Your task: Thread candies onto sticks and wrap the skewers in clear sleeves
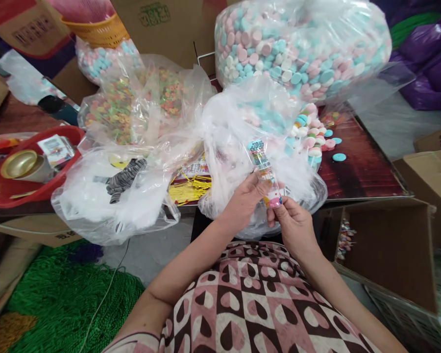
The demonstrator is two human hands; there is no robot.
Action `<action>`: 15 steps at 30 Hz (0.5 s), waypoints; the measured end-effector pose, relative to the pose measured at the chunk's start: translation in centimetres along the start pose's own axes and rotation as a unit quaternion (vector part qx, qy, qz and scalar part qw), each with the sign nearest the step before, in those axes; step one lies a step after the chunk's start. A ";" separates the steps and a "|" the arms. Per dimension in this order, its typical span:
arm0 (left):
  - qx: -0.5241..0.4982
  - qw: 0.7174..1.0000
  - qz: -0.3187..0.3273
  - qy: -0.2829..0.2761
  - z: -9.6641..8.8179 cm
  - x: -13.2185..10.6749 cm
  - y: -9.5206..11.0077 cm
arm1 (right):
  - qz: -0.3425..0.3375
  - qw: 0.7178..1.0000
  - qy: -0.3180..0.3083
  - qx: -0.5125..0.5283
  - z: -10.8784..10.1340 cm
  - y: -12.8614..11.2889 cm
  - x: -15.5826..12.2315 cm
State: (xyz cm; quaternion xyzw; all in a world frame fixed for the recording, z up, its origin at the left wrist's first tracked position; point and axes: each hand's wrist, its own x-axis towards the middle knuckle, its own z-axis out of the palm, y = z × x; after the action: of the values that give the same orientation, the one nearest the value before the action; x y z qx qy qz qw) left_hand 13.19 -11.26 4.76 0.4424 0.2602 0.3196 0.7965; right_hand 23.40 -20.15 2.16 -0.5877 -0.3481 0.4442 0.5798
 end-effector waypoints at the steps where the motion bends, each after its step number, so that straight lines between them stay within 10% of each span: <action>1: -0.013 1.000 -0.023 -0.012 0.2 0.0 -0.2 | 0.003 1.000 -0.004 -0.002 0.1 -0.1 -0.1; 15: -0.041 0.993 -0.107 -0.009 -0.1 -0.6 -1.2 | 0.049 0.997 -0.054 0.030 0.3 -0.2 0.1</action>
State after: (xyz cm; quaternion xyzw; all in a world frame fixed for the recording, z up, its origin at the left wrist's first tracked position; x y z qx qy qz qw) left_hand 13.06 -12.12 3.75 0.3817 0.2851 0.2393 0.8460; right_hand 23.23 -19.91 2.32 -0.5611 -0.3365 0.5136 0.5552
